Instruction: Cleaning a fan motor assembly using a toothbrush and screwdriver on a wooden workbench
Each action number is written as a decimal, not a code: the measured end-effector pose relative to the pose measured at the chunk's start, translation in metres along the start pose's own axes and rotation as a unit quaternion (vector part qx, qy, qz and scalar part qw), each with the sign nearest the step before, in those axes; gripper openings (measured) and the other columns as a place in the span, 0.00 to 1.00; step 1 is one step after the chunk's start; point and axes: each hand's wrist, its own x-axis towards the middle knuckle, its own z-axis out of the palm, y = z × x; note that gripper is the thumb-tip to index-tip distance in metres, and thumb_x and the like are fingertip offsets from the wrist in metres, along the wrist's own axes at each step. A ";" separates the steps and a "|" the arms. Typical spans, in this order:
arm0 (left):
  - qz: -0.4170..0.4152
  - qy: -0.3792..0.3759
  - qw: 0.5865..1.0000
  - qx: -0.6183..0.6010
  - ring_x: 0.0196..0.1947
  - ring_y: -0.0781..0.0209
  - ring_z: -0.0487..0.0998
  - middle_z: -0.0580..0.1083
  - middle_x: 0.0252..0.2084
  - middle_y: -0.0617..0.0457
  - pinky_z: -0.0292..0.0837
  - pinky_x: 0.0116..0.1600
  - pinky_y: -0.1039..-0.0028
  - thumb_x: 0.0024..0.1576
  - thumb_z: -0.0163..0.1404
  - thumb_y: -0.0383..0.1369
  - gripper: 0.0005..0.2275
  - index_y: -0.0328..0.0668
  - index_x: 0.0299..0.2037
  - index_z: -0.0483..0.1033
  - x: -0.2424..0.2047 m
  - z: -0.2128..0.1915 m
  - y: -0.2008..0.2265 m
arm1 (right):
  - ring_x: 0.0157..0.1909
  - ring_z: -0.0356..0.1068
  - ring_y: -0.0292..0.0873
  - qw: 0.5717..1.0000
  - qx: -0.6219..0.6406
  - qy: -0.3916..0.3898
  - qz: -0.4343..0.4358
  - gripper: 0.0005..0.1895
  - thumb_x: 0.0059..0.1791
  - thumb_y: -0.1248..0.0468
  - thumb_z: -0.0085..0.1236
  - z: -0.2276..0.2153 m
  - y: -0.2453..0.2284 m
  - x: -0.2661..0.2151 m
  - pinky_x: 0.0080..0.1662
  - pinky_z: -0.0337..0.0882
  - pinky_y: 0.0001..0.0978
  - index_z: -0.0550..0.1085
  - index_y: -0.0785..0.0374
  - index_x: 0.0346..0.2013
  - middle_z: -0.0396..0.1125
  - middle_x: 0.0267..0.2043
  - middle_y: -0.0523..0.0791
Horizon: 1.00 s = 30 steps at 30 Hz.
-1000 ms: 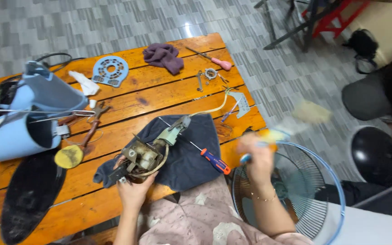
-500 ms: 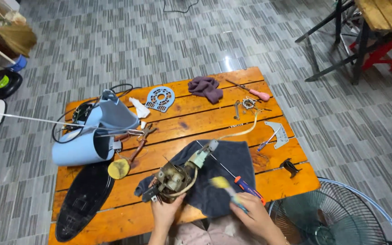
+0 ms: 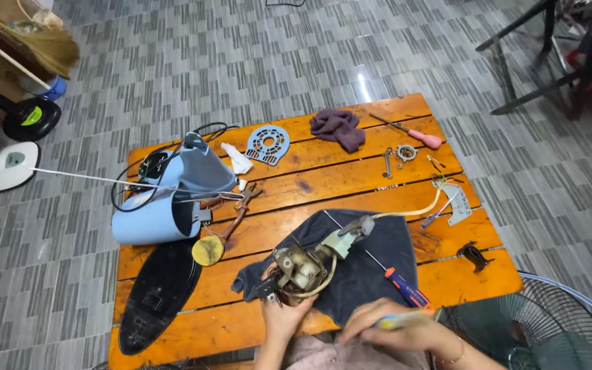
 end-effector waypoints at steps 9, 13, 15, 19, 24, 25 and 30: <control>-0.049 -0.011 0.997 -0.057 0.64 0.50 0.71 0.70 0.62 0.43 0.59 0.73 0.65 0.35 0.73 0.44 0.45 0.38 0.64 0.64 0.003 0.001 -0.001 | 0.24 0.71 0.56 0.882 -0.384 -0.082 0.260 0.15 0.54 0.48 0.52 -0.010 0.062 -0.047 0.32 0.66 0.50 0.73 0.51 0.29 0.69 0.19 0.47; -0.006 -0.021 0.999 -0.026 0.66 0.46 0.67 0.67 0.63 0.42 0.56 0.74 0.62 0.37 0.70 0.43 0.43 0.35 0.64 0.64 0.005 -0.002 0.005 | 0.22 0.70 0.53 0.877 -0.399 -0.010 0.267 0.11 0.55 0.49 0.54 -0.015 0.004 -0.060 0.28 0.65 0.42 0.69 0.48 0.35 0.65 0.18 0.45; 0.010 -0.005 1.000 -0.012 0.63 0.47 0.71 0.70 0.60 0.42 0.62 0.71 0.63 0.38 0.71 0.45 0.42 0.34 0.62 0.65 0.009 -0.005 0.020 | 0.29 0.71 0.56 0.891 -0.376 0.081 0.241 0.13 0.57 0.53 0.38 -0.013 -0.012 -0.067 0.34 0.65 0.46 0.69 0.55 0.43 0.69 0.28 0.47; 0.041 -0.022 0.998 0.040 0.64 0.47 0.71 0.70 0.62 0.44 0.63 0.70 0.61 0.39 0.70 0.49 0.42 0.36 0.62 0.67 0.012 -0.005 0.034 | 0.42 0.77 0.51 0.852 -0.440 0.160 0.233 0.18 0.57 0.54 0.40 0.005 -0.012 -0.072 0.41 0.72 0.42 0.70 0.58 0.55 0.76 0.43 0.47; 0.045 -0.017 0.997 0.062 0.62 0.45 0.72 0.70 0.61 0.43 0.66 0.67 0.60 0.40 0.68 0.50 0.41 0.36 0.62 0.67 0.017 -0.007 0.043 | 0.38 0.76 0.52 0.805 -0.498 0.191 0.261 0.30 0.56 0.58 0.44 0.031 -0.008 -0.067 0.31 0.70 0.43 0.54 0.44 0.75 0.77 0.42 0.42; 0.042 -0.024 0.997 0.059 0.62 0.45 0.72 0.70 0.61 0.43 0.66 0.67 0.60 0.40 0.68 0.50 0.41 0.36 0.62 0.67 0.017 -0.006 0.044 | 0.38 0.76 0.52 0.804 -0.495 0.191 0.268 0.30 0.56 0.58 0.44 0.035 -0.015 -0.066 0.31 0.70 0.43 0.54 0.44 0.75 0.77 0.42 0.42; 0.036 -0.008 0.998 0.055 0.63 0.44 0.71 0.71 0.61 0.40 0.64 0.69 0.59 0.41 0.68 0.50 0.41 0.32 0.61 0.68 0.016 -0.007 0.049 | 0.21 0.69 0.51 0.802 -0.478 0.203 0.295 0.29 0.56 0.58 0.45 0.044 -0.023 -0.065 0.27 0.66 0.40 0.59 0.37 0.73 0.68 0.20 0.44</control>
